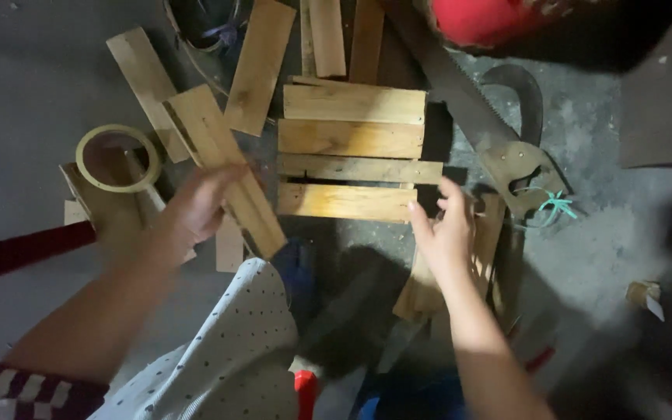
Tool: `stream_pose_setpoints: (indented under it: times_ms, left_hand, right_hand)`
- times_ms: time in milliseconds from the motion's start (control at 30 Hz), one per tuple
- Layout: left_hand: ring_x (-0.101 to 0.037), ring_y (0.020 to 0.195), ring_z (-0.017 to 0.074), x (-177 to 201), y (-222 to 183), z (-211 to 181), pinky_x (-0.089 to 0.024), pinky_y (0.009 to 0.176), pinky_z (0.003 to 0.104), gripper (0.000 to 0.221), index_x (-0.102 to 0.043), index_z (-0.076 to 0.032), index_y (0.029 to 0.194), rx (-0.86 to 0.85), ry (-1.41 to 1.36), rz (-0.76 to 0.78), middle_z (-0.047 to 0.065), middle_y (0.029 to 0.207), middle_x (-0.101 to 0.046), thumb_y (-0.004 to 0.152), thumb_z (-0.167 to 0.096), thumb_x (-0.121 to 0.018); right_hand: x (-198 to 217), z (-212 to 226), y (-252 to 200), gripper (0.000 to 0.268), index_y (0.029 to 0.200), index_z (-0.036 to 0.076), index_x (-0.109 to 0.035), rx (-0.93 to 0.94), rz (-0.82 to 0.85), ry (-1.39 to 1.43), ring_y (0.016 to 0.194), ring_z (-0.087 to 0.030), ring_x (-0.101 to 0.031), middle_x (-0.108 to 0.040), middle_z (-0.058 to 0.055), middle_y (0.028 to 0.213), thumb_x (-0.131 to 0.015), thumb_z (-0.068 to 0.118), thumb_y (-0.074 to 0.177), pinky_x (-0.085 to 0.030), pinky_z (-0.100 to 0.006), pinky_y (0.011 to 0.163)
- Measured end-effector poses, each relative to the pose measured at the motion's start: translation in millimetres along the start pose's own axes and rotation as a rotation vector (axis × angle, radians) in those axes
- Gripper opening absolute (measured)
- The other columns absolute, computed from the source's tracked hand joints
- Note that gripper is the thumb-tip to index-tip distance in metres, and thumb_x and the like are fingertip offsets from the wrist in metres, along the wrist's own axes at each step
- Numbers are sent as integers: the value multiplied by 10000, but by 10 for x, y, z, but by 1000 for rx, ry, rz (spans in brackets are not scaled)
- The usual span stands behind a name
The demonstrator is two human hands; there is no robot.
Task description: A person is sitting on the floor sawing small wooden slats with a hand saw, surrounded by other wooden pieces and tools.
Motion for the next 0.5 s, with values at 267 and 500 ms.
stream_pose_setpoints:
  times_ms: [267, 500]
  left_hand:
    - [-772, 904, 382, -336, 595, 340, -622, 761, 573, 631, -647, -82, 1352, 213, -179, -16, 175, 1069, -770, 791, -252, -882]
    - [-731, 994, 253, -562, -15, 230, -579, 895, 473, 442, -764, -69, 1168, 228, -202, 24, 133, 1132, -766, 759, -202, -868]
  right_hand:
    - [-248, -156, 304, 894, 1557, 149, -362, -389, 70, -37, 1319, -426, -557, -520, -284, 1469, -820, 450, 850, -444, -522, 1122]
    - [-14, -512, 220, 857, 1538, 81, -411, -344, 46, -7, 1307, -439, -552, -520, -326, 1434, -835, 364, 850, -442, -527, 1096]
Point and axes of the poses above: each hand's wrist, its own y-axis towards the middle knuckle, its own x-axis out of the back of the hand, z = x × y, the point moved 4 cm from there along y, towards the middle knuckle
